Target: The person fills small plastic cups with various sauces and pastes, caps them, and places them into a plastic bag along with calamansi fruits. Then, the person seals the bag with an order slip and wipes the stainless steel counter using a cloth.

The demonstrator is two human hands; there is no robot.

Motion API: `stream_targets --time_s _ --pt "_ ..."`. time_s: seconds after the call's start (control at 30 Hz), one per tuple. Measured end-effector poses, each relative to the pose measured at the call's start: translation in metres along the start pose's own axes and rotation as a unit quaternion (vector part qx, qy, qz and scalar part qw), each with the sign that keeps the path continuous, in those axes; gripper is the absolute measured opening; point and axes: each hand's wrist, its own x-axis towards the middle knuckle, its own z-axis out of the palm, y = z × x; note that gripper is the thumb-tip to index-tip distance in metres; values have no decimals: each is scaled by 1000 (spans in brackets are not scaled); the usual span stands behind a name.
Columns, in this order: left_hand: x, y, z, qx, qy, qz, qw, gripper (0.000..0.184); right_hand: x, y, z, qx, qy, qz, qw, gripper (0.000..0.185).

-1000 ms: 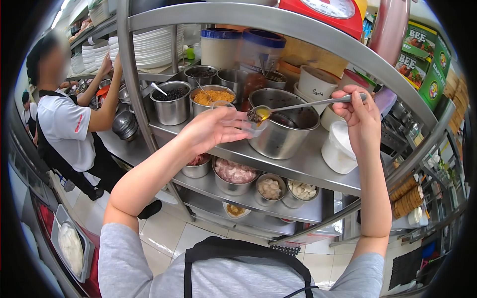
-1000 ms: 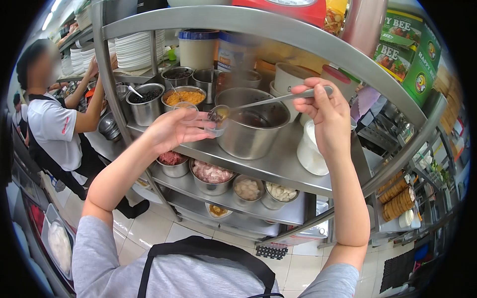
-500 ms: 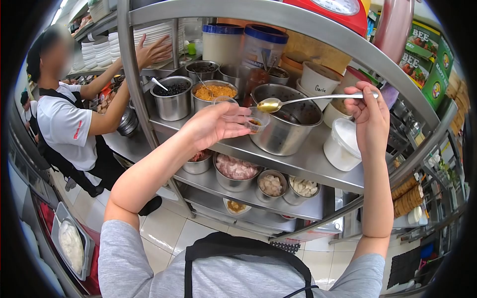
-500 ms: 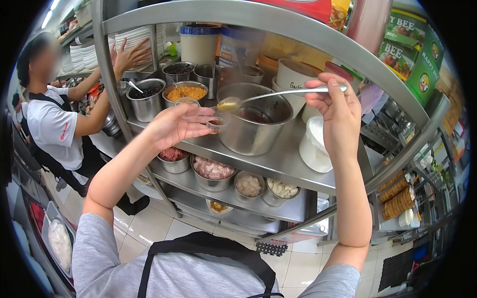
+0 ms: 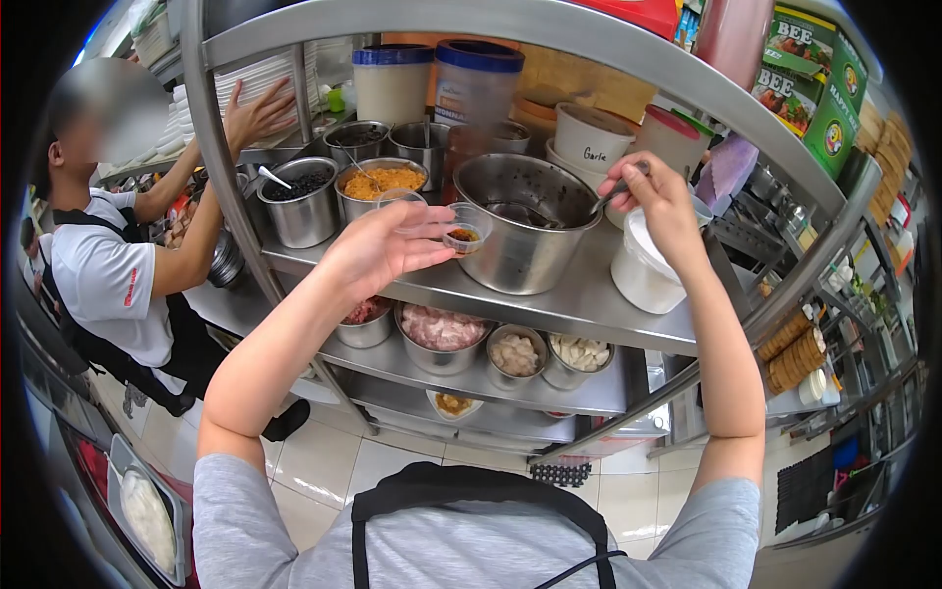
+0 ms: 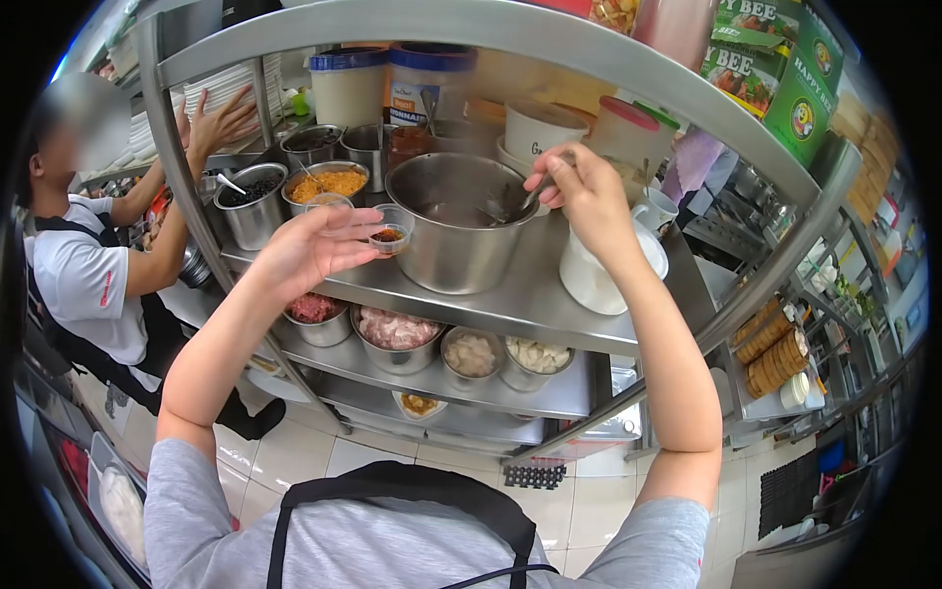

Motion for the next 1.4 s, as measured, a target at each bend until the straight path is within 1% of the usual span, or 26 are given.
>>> stream_targets --time_s 0.03,0.1,0.17,0.2,0.27,0.3,0.37,0.4,0.47,0.5,0.57,0.7,0.9,1.03,1.1,1.2,1.23,1.3,1.33,1.37,1.4 --pt "0 0 0 1 0 -2 1000 32 -1 -4 -3 27 -5 19 999 20" --pt "0 1 0 13 -9 0 1000 35 -3 -5 -1 36 -6 28 999 21" --pt "0 1 0 15 -10 0 1000 35 -6 -4 1 124 -18 61 990 20" --pt "0 1 0 17 -9 5 1000 35 -7 -1 2 125 -17 63 990 20" --pt "0 1 1 20 -11 3 1000 36 -9 6 6 209 -15 94 973 19" --pt "-1 2 1 23 -13 6 1000 36 -10 8 7 211 -17 94 973 19" --pt "0 2 -1 17 -14 3 1000 34 -14 14 9 267 20 111 957 18" --pt "0 2 -2 11 -18 -1 1000 32 -14 19 9 269 16 110 957 18" --pt "-2 3 2 10 -9 6 1000 32 -13 29 6 317 64 108 940 18" --pt "-2 3 3 10 -6 10 1000 32 -12 31 5 318 60 108 940 18" --pt "-2 4 3 10 -5 8 1000 32 -11 33 2 345 107 93 928 18" --pt "-1 5 4 9 1 -4 1000 31 -8 35 -4 374 131 102 913 19" --pt "-1 5 3 3 -4 -2 1000 32 -1 33 -17 380 142 80 910 19" --pt "-1 4 2 10 -7 -7 1000 31 2 17 -23 366 145 61 917 20" --pt "-1 3 2 -2 -11 -2 1000 32 3 7 -23 363 129 47 921 21" --pt "-1 3 2 -11 -2 -7 1000 33 -2 -21 -11 316 89 6 944 23" --pt "-1 3 2 -12 -1 -8 1000 33 -6 -29 -5 317 88 6 944 23" --pt "-1 3 2 -14 -3 -18 1000 33 -13 -43 6 230 42 -76 969 21" --pt "-2 3 3 -14 -2 -18 1000 33 -17 -48 10 198 27 -112 973 20" --pt "-2 3 4 -13 6 -14 1000 33 -21 -54 13 198 26 -112 973 20" --pt "-2 3 4 -13 13 -9 1000 34 -24 -58 16 174 26 -136 975 20"
